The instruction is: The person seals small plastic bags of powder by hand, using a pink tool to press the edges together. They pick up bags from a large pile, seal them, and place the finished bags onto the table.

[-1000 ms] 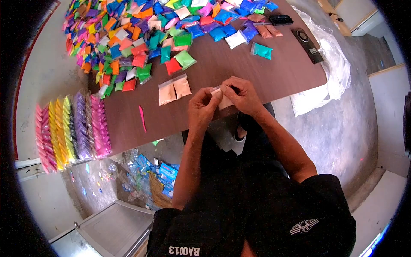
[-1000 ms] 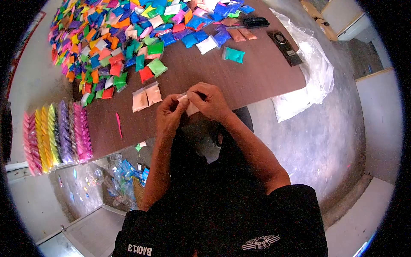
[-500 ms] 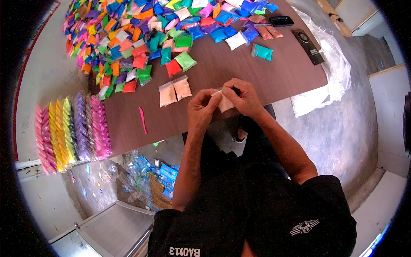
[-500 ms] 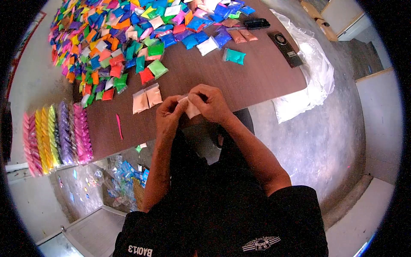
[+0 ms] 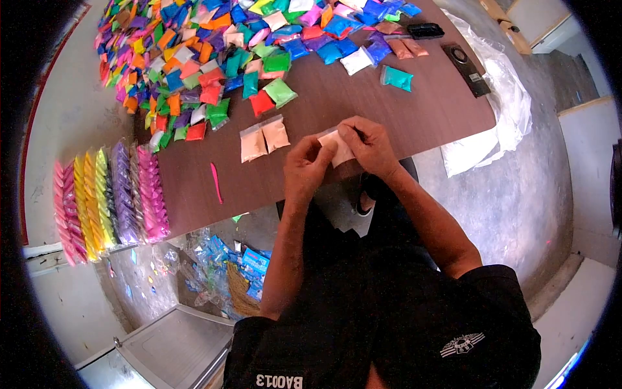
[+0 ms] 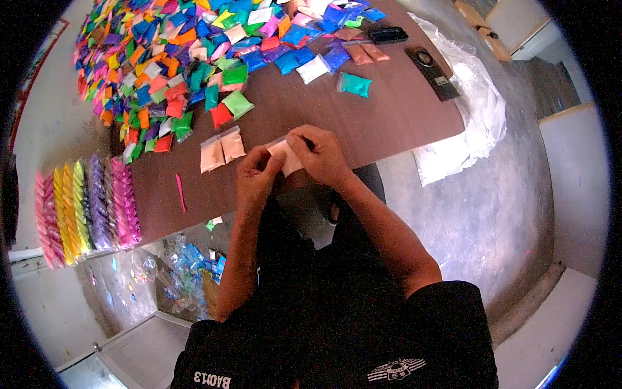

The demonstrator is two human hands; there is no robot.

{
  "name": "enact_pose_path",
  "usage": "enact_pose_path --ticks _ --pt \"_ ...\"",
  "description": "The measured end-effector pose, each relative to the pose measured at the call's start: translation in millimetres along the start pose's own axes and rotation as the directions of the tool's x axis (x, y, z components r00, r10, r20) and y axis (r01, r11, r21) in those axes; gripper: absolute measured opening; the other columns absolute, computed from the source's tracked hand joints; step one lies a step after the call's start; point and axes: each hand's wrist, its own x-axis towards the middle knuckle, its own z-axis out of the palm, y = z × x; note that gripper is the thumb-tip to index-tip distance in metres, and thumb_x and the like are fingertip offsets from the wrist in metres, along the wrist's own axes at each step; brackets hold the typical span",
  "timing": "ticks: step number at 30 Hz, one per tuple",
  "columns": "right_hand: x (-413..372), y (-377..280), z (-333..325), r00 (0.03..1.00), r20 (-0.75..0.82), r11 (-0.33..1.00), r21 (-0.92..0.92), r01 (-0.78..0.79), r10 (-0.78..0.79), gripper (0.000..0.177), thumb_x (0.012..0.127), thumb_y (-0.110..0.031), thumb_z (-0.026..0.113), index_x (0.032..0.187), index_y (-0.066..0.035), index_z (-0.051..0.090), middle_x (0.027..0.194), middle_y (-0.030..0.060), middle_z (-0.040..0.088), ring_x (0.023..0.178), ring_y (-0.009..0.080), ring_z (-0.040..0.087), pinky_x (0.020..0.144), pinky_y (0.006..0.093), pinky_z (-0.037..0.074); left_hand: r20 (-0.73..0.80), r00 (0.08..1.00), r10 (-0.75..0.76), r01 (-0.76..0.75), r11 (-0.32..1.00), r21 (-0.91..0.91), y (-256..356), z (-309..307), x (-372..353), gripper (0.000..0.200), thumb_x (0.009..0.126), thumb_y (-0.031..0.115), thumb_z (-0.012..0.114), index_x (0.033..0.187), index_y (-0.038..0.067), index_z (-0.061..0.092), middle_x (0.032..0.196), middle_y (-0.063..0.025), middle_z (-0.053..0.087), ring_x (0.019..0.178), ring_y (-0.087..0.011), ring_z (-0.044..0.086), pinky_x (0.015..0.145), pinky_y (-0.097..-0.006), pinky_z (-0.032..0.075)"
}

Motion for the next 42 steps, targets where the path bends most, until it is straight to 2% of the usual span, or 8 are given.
enact_pose_path --ticks 13,15,22,26,28,30,35,42 --pt "0 5 -2 0.997 -0.061 0.998 0.034 0.049 -0.047 0.016 0.100 -0.013 0.066 0.102 0.002 0.071 0.087 0.0069 0.070 0.076 0.0108 0.063 0.066 0.0291 0.052 0.027 0.999 -0.040 0.034 0.983 0.181 11 14 -5 0.024 0.096 0.022 0.073 0.105 0.000 0.072 0.087 -0.0009 0.070 0.077 -0.0076 0.061 0.067 -0.0249 0.049" --pt "-1 4 -3 0.991 -0.015 0.973 0.192 -0.131 0.136 0.017 0.100 -0.015 0.066 0.104 0.001 0.071 0.088 0.0050 0.070 0.075 0.0089 0.063 0.066 0.0276 0.052 0.028 0.999 -0.046 0.040 0.982 0.184 14 18 -8 0.025 0.096 0.022 0.073 0.106 -0.001 0.072 0.087 -0.0007 0.070 0.077 -0.0074 0.060 0.067 -0.0251 0.048" --pt "-4 4 7 0.984 -0.153 0.939 0.343 -0.032 0.089 0.017 0.099 -0.017 0.070 0.106 -0.001 0.068 0.088 0.0033 0.068 0.074 0.0087 0.063 0.067 0.0278 0.053 -0.090 0.985 0.145 -0.107 0.937 0.333 -1 23 0 0.018 0.097 0.017 0.071 0.101 0.000 0.069 0.082 0.0005 0.064 0.077 -0.0090 0.056 0.067 -0.0271 0.046" --pt "-6 -2 2 0.990 -0.122 0.997 0.022 0.073 -0.070 0.026 0.092 -0.015 0.078 0.110 -0.003 0.065 0.091 0.0043 0.066 0.078 0.0100 0.063 0.071 0.0274 0.054 -0.161 0.927 0.340 -0.244 0.869 0.430 -11 34 6 0.015 0.096 0.015 0.071 0.099 0.001 0.066 0.078 0.0000 0.060 0.075 -0.0098 0.054 0.065 -0.0274 0.045" --pt "-4 -6 -1 0.992 -0.119 0.996 0.066 0.058 -0.050 0.026 0.089 -0.016 0.080 0.107 -0.003 0.066 0.093 0.0048 0.066 0.079 0.0111 0.064 0.072 0.0289 0.055 -0.116 0.961 0.251 -0.156 0.838 0.523 -1 42 2 0.028 0.092 0.011 0.073 0.116 -0.001 0.066 0.099 -0.0119 0.066 0.086 -0.0169 0.066 0.075 -0.0306 0.053" --pt "-3 -3 -4 0.991 -0.133 0.989 0.142 0.029 -0.010 0.021 0.093 -0.015 0.076 0.104 -0.002 0.066 0.095 0.0064 0.065 0.079 0.0122 0.064 0.070 0.0310 0.054 0.006 0.857 0.515 -0.403 0.663 0.631 6 53 -4 0.038 0.089 0.010 0.076 0.124 0.001 0.064 0.111 -0.0130 0.064 0.095 -0.0213 0.068 0.077 -0.0320 0.056" --pt "-3 14 -2 0.980 -0.196 0.974 0.213 0.075 -0.033 0.018 0.099 -0.014 0.066 0.107 0.002 0.066 0.098 0.0111 0.064 0.085 0.0181 0.064 0.072 0.0350 0.052 -0.013 0.940 0.342 -0.283 0.799 0.530 -2 31 -9 0.040 0.097 0.013 0.071 0.133 0.001 0.061 0.127 -0.0133 0.066 0.104 -0.0203 0.067 0.087 -0.0332 0.057" --pt "-2 6 -9 0.980 -0.195 0.973 0.211 0.094 -0.052 0.020 0.096 -0.014 0.067 0.108 0.002 0.068 0.098 0.0138 0.062 0.084 0.0273 0.063 0.075 0.0371 0.051 -0.065 0.993 0.098 -0.087 0.985 0.149 -23 29 14 0.031 0.104 0.016 0.065 0.128 -0.003 0.065 0.112 -0.0079 0.072 0.099 -0.0154 0.068 0.089 -0.0285 0.054"
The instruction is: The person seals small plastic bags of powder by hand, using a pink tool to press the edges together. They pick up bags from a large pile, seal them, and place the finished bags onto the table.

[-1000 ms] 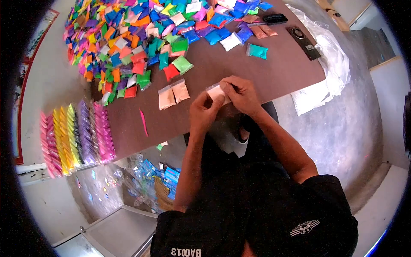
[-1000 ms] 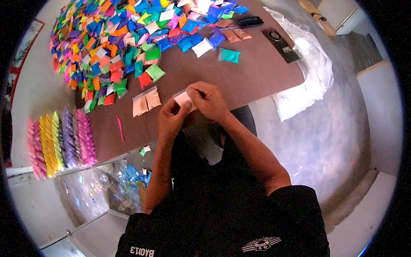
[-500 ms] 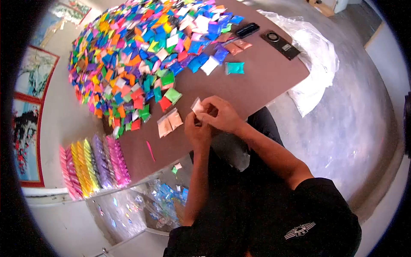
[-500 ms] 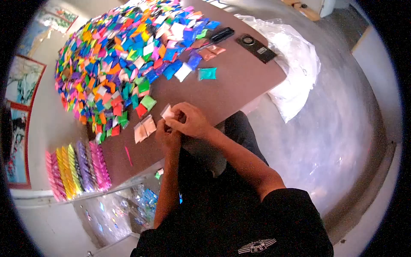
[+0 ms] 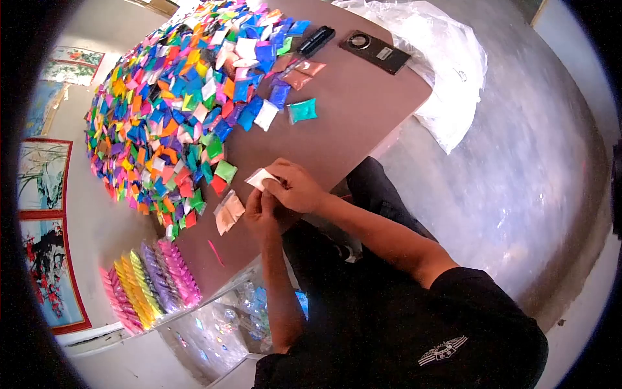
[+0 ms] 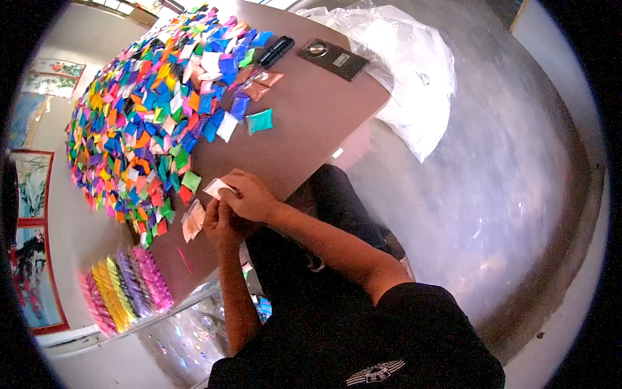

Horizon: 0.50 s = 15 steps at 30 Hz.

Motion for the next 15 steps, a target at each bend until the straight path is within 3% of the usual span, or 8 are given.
enact_pose_path --ticks 1,2,4,6,8,9,12,15 --pt "-2 -4 0 0.999 -0.039 1.000 0.015 -0.026 0.026 0.022 0.094 -0.019 0.065 0.105 -0.001 0.068 0.098 0.0206 0.065 0.094 0.0417 0.064 0.080 0.0478 0.051 -0.017 0.999 -0.033 0.033 0.999 -0.034 7 3 -5 0.025 0.103 0.016 0.065 0.121 -0.001 0.067 0.106 -0.0057 0.073 0.095 -0.0135 0.068 0.087 -0.0281 0.054" --pt "-1 -7 0 0.998 -0.046 0.999 0.020 -0.033 0.033 0.022 0.094 -0.019 0.065 0.105 -0.001 0.068 0.098 0.0206 0.065 0.094 0.0417 0.064 0.080 0.0478 0.051 -0.013 0.999 -0.039 0.039 0.999 -0.027 4 3 -5 0.025 0.103 0.016 0.065 0.121 -0.001 0.067 0.106 -0.0057 0.073 0.095 -0.0135 0.068 0.087 -0.0281 0.054" --pt "-2 -7 0 0.998 -0.042 0.996 -0.068 -0.050 0.047 0.024 0.094 -0.021 0.063 0.107 -0.001 0.066 0.097 0.0205 0.064 0.094 0.0433 0.063 0.082 0.0503 0.050 0.015 0.999 -0.052 0.053 0.982 -0.180 2 0 -2 0.021 0.103 0.017 0.066 0.115 0.000 0.068 0.103 -0.0050 0.072 0.091 -0.0124 0.067 0.082 -0.0274 0.054" --pt "-2 -2 -2 0.997 -0.011 0.997 -0.033 -0.072 0.072 0.024 0.094 -0.020 0.063 0.107 0.000 0.065 0.098 0.0205 0.064 0.094 0.0433 0.063 0.083 0.0494 0.051 0.033 0.996 -0.086 0.090 0.982 -0.169 3 -4 -5 0.019 0.103 0.017 0.065 0.112 0.000 0.068 0.101 -0.0046 0.071 0.088 -0.0118 0.066 0.077 -0.0260 0.054" --pt "0 4 -1 0.999 -0.002 0.998 -0.049 -0.036 0.036 0.024 0.094 -0.020 0.066 0.108 0.000 0.066 0.096 0.0169 0.064 0.085 0.0350 0.064 0.076 0.0437 0.052 -0.024 0.992 -0.122 0.118 0.984 -0.136 5 -3 -4 0.018 0.103 0.017 0.065 0.109 0.001 0.067 0.097 -0.0042 0.070 0.086 -0.0117 0.066 0.075 -0.0249 0.054" --pt "0 5 0 0.999 -0.005 0.998 -0.046 -0.041 0.041 0.024 0.094 -0.020 0.066 0.108 0.000 0.066 0.096 0.0169 0.064 0.085 0.0350 0.064 0.076 0.0437 0.052 -0.023 0.992 -0.127 0.123 0.984 -0.131 7 -1 -3 0.018 0.103 0.017 0.065 0.109 0.001 0.067 0.097 -0.0042 0.070 0.086 -0.0117 0.066 0.075 -0.0249 0.054" --pt "-3 6 3 0.997 -0.068 0.997 -0.070 0.021 -0.025 0.022 0.093 -0.017 0.066 0.107 0.000 0.066 0.097 0.0176 0.065 0.089 0.0370 0.065 0.079 0.0460 0.052 -0.045 0.989 -0.143 0.134 0.979 -0.152 9 3 -6 0.016 0.104 0.018 0.064 0.106 0.002 0.067 0.095 -0.0038 0.070 0.084 -0.0112 0.065 0.073 -0.0255 0.053" --pt "1 2 1 0.998 -0.056 1.000 -0.010 -0.005 0.005 0.020 0.091 -0.019 0.062 0.098 -0.001 0.066 0.094 0.0196 0.065 0.093 0.0425 0.063 0.084 0.0517 0.051 -0.075 0.977 -0.201 0.166 0.931 -0.326 10 9 -3 0.017 0.105 0.019 0.063 0.100 0.003 0.066 0.091 -0.0019 0.067 0.079 -0.0095 0.061 0.069 -0.0247 0.051"
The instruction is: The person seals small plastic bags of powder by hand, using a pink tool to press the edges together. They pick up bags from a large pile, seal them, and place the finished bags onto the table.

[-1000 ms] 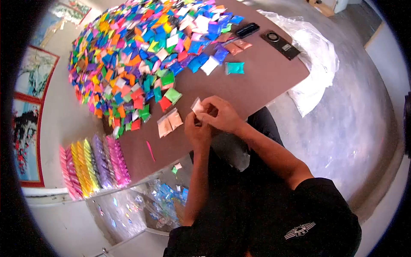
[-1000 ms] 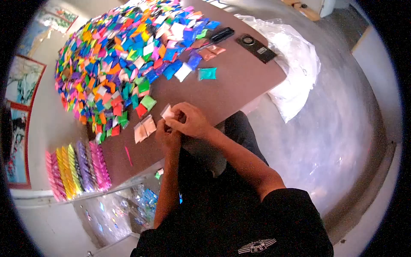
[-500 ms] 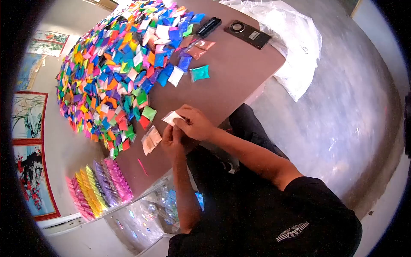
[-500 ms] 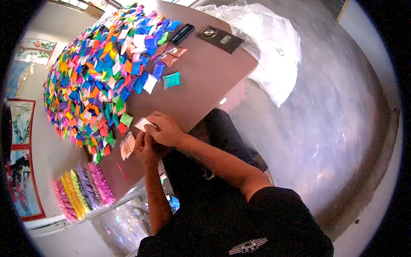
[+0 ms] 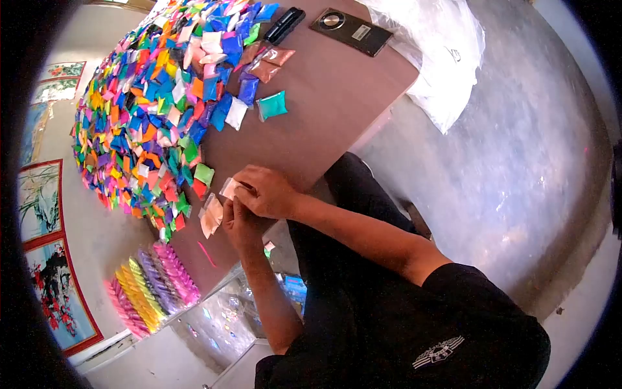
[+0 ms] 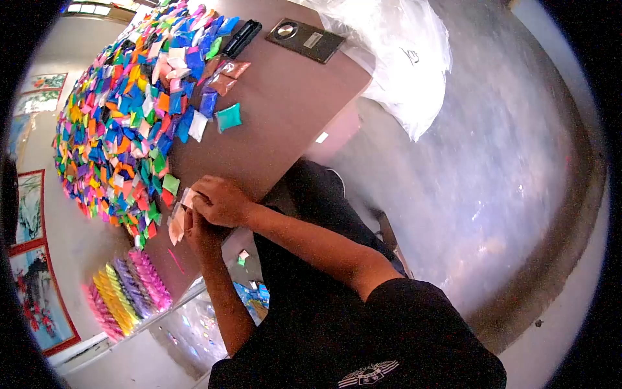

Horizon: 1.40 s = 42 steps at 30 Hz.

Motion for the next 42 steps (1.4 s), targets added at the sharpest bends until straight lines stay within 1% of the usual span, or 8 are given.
enact_pose_path --ticks 10,17,21,23,28,35,37,42 --pt "0 12 9 0.998 0.007 0.990 -0.122 0.067 -0.067 0.016 0.090 -0.016 0.063 0.096 -0.001 0.067 0.091 0.0186 0.065 0.089 0.0394 0.064 0.079 0.0491 0.052 -0.039 0.999 0.028 -0.024 0.996 0.083 6 9 3 0.020 0.105 0.021 0.062 0.097 0.004 0.066 0.089 -0.0005 0.066 0.083 -0.0104 0.061 0.074 -0.0275 0.051" --pt "0 3 10 0.999 -0.017 0.995 -0.092 0.037 -0.038 0.015 0.091 -0.014 0.063 0.094 -0.001 0.068 0.089 0.0171 0.066 0.078 0.0345 0.065 0.070 0.0430 0.052 0.070 0.996 0.054 -0.066 0.982 0.177 3 -13 1 0.019 0.104 0.022 0.064 0.099 0.004 0.068 0.092 0.0021 0.066 0.083 -0.0064 0.058 0.074 -0.0242 0.048" --pt "-1 -8 7 0.999 0.034 0.997 -0.075 -0.029 0.032 0.018 0.090 -0.018 0.065 0.091 0.000 0.067 0.089 0.0203 0.067 0.085 0.0408 0.065 0.075 0.0476 0.052 0.032 0.992 0.120 -0.124 0.982 0.142 9 0 -5 0.020 0.104 0.022 0.064 0.104 0.003 0.070 0.090 0.0039 0.065 0.081 -0.0051 0.057 0.073 -0.0220 0.046" --pt "-3 -4 5 0.993 0.115 0.989 -0.148 -0.009 0.027 0.012 0.093 -0.012 0.067 0.094 0.000 0.067 0.085 0.0107 0.065 0.071 0.0183 0.062 0.063 0.0326 0.049 0.076 0.987 0.138 -0.143 0.988 0.060 2 -12 2 0.020 0.105 0.021 0.063 0.108 0.002 0.070 0.095 0.0007 0.068 0.084 -0.0090 0.060 0.075 -0.0257 0.050" --pt "-4 -5 7 0.989 0.148 0.980 -0.196 0.016 0.013 0.011 0.094 -0.012 0.068 0.094 -0.002 0.068 0.082 0.0058 0.064 0.068 0.0115 0.059 0.061 0.0292 0.048 0.094 0.969 0.227 -0.243 0.939 0.244 -6 -21 7 0.020 0.103 0.021 0.066 0.102 0.002 0.072 0.090 0.0010 0.068 0.081 -0.0069 0.058 0.074 -0.0240 0.047" --pt "-6 5 9 0.981 0.162 0.987 -0.137 -0.085 0.107 0.012 0.101 -0.013 0.064 0.098 -0.002 0.067 0.086 -0.0009 0.062 0.077 0.0047 0.056 0.067 0.0247 0.048 0.062 0.969 0.240 -0.247 0.942 0.228 19 -7 -8 0.023 0.101 0.021 0.069 0.106 -0.001 0.072 0.090 -0.0012 0.069 0.081 -0.0077 0.059 0.074 -0.0247 0.049" --pt "-7 9 10 0.982 0.138 0.990 -0.068 -0.121 0.130 0.012 0.103 -0.013 0.063 0.100 -0.003 0.067 0.088 -0.0023 0.062 0.079 0.0041 0.055 0.069 0.0239 0.047 0.098 0.986 0.134 -0.157 0.946 0.284 21 -10 -9 0.023 0.101 0.022 0.070 0.107 -0.001 0.073 0.091 -0.0006 0.068 0.080 -0.0074 0.059 0.073 -0.0241 0.048" --pt "-8 -1 11 0.977 0.162 0.986 -0.109 -0.125 0.142 0.012 0.104 -0.014 0.062 0.101 -0.004 0.068 0.090 -0.0046 0.061 0.079 0.0033 0.054 0.070 0.0236 0.047 0.135 0.969 0.205 -0.233 0.942 0.243 14 -17 -9 0.022 0.100 0.021 0.070 0.108 0.000 0.072 0.089 0.0005 0.067 0.079 -0.0072 0.058 0.070 -0.0233 0.046"
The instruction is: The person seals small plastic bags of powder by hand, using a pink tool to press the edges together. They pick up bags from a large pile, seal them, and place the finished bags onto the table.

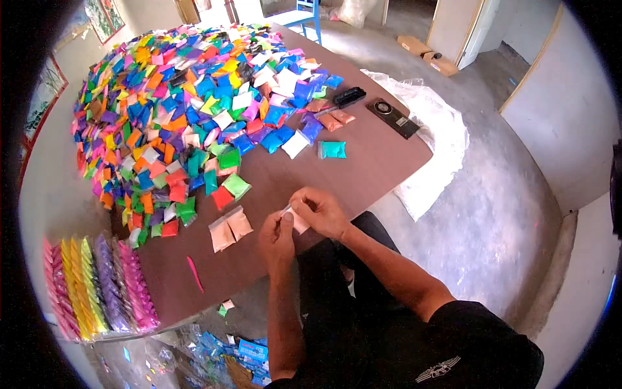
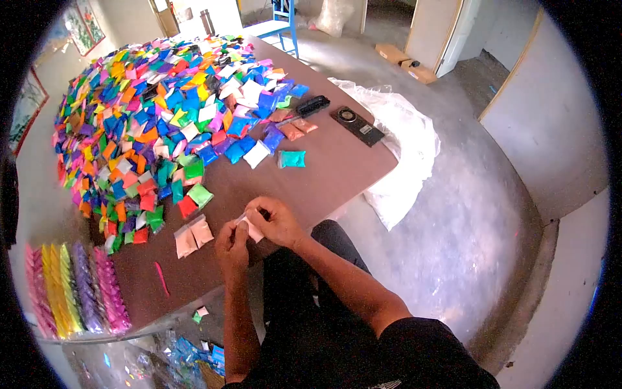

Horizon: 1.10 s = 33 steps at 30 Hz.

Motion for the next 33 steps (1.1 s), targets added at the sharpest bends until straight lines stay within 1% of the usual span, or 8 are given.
enact_pose_path --ticks 5,7,9,16,21,26,28,33 --pt "0 2 -3 0.997 0.058 0.999 -0.012 -0.048 0.049 0.013 0.103 -0.014 0.063 0.099 -0.003 0.068 0.089 -0.0032 0.062 0.080 0.0040 0.056 0.070 0.0245 0.048 0.007 0.999 -0.048 0.048 0.997 -0.067 -10 1 4 0.020 0.099 0.019 0.071 0.108 0.000 0.072 0.090 0.0003 0.068 0.080 -0.0084 0.058 0.072 -0.0245 0.046" --pt "-1 1 -3 0.998 0.047 0.999 -0.004 -0.045 0.045 0.013 0.103 -0.014 0.063 0.099 -0.003 0.068 0.089 -0.0022 0.063 0.080 0.0045 0.056 0.070 0.0248 0.048 -0.064 0.995 0.078 -0.081 0.996 -0.048 -13 6 5 0.018 0.099 0.017 0.070 0.105 -0.001 0.071 0.088 -0.0002 0.067 0.081 -0.0096 0.059 0.075 -0.0261 0.048" --pt "-2 0 -2 0.996 0.031 0.992 -0.091 0.085 -0.083 0.013 0.102 -0.014 0.065 0.098 -0.001 0.068 0.087 0.0007 0.063 0.080 0.0061 0.058 0.070 0.0255 0.048 -0.077 0.994 0.077 -0.078 0.997 -0.004 -8 7 3 0.018 0.100 0.016 0.069 0.104 -0.001 0.071 0.088 -0.0005 0.067 0.082 -0.0100 0.059 0.076 -0.0266 0.048" --pt "-4 0 -4 0.997 0.049 0.998 -0.030 0.054 -0.052 0.012 0.100 -0.013 0.066 0.098 -0.001 0.068 0.088 0.0028 0.063 0.081 0.0073 0.058 0.069 0.0268 0.048 -0.102 0.984 0.143 -0.138 0.989 0.054 -20 8 4 0.020 0.102 0.018 0.067 0.103 -0.002 0.071 0.093 -0.0017 0.068 0.085 -0.0099 0.059 0.077 -0.0257 0.048" --pt "-4 8 2 0.991 -0.053 0.991 0.045 0.123 -0.121 0.010 0.100 -0.011 0.065 0.098 -0.001 0.068 0.089 0.0026 0.062 0.080 0.0076 0.057 0.068 0.0266 0.048 -0.070 0.997 0.037 -0.032 0.997 0.068 -3 10 1 0.020 0.103 0.019 0.065 0.104 0.000 0.070 0.093 -0.0007 0.066 0.085 -0.0094 0.057 0.076 -0.0262 0.047" --pt "-2 10 0 0.992 -0.026 0.991 0.029 0.127 -0.126 0.010 0.101 -0.010 0.064 0.100 -0.001 0.068 0.090 0.0030 0.062 0.080 0.0082 0.057 0.069 0.0266 0.048 -0.057 0.997 0.055 -0.049 0.992 0.114 -6 7 1 0.021 0.103 0.022 0.066 0.105 0.002 0.071 0.092 0.0014 0.065 0.083 -0.0094 0.056 0.075 -0.0263 0.046" --pt "-2 8 0 0.994 -0.004 0.992 0.053 0.110 -0.110 0.010 0.101 -0.010 0.064 0.100 -0.001 0.068 0.090 0.0030 0.062 0.080 0.0084 0.057 0.069 0.0266 0.048 -0.060 0.998 -0.024 0.025 0.999 0.026 -7 6 -1 0.022 0.103 0.023 0.066 0.106 0.002 0.071 0.090 0.0021 0.065 0.082 -0.0093 0.056 0.075 -0.0262 0.046" --pt "-1 8 -1 0.986 -0.073 0.985 0.070 0.156 -0.151 0.010 0.100 -0.007 0.063 0.101 0.000 0.069 0.091 0.0026 0.063 0.082 0.0096 0.058 0.073 0.0264 0.048 -0.087 0.995 -0.044 0.050 0.997 0.064 6 10 -1 0.021 0.102 0.023 0.066 0.107 0.003 0.071 0.090 0.0023 0.065 0.082 -0.0089 0.056 0.075 -0.0266 0.046"
